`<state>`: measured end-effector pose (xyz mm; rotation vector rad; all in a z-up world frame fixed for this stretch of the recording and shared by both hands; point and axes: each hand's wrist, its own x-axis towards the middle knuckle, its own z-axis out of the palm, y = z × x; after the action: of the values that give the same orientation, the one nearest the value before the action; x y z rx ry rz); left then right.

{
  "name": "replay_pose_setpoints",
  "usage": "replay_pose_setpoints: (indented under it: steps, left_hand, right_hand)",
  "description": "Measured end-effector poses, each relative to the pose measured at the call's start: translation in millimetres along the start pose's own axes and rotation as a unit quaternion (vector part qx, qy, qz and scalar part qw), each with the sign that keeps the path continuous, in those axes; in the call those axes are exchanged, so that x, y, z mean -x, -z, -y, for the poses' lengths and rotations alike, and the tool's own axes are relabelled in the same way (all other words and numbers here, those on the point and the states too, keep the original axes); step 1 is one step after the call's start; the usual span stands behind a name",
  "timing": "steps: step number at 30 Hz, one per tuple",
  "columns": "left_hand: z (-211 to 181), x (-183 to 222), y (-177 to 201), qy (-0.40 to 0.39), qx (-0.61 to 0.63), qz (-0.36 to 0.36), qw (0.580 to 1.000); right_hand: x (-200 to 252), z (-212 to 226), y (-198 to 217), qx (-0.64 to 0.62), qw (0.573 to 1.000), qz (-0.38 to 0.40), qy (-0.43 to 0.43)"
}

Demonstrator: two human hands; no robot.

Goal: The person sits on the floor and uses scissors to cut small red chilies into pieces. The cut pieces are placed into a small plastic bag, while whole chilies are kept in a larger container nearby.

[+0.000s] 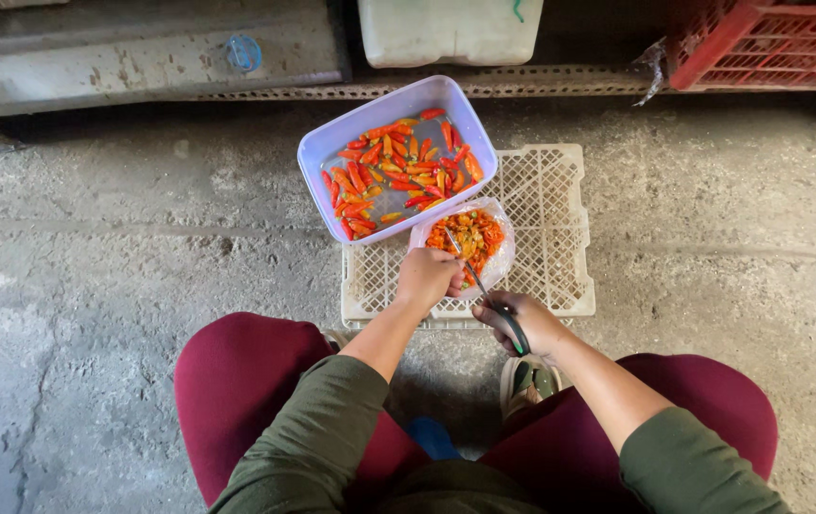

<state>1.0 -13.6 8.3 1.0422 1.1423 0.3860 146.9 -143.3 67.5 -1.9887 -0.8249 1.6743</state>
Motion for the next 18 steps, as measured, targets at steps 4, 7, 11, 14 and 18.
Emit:
replay_pose_setpoints:
  steps: [4,7,11,14,18]
  left_hand:
    - [-2.3,0.6,3.3,0.0,-0.004,-0.009,1.0]
    - [-6.4,5.5,3.3,-0.008,-0.031,-0.012,0.999]
    - [-11.2,12.9,1.5,-0.024,-0.069,-0.001,0.997]
    - [-13.7,13.2,0.4,-0.016,-0.056,0.0,0.998]
    - [-10.6,11.8,-0.8,-0.023,-0.045,-0.005,0.999]
  right_hand:
    - [-0.8,-4.5,5.5,-0.033,0.998,0.047,0.015]
    - [-4.5,-11.3,7.0,-0.004,0.995,0.087,0.048]
    - [-10.7,-17.5,3.9,-0.004,0.995,0.081,0.065]
    - [-11.3,-14.7,0.4,-0.016,0.995,0.064,0.072]
    - [-4.7,-4.6,-1.9,-0.031,0.999,0.029,0.017]
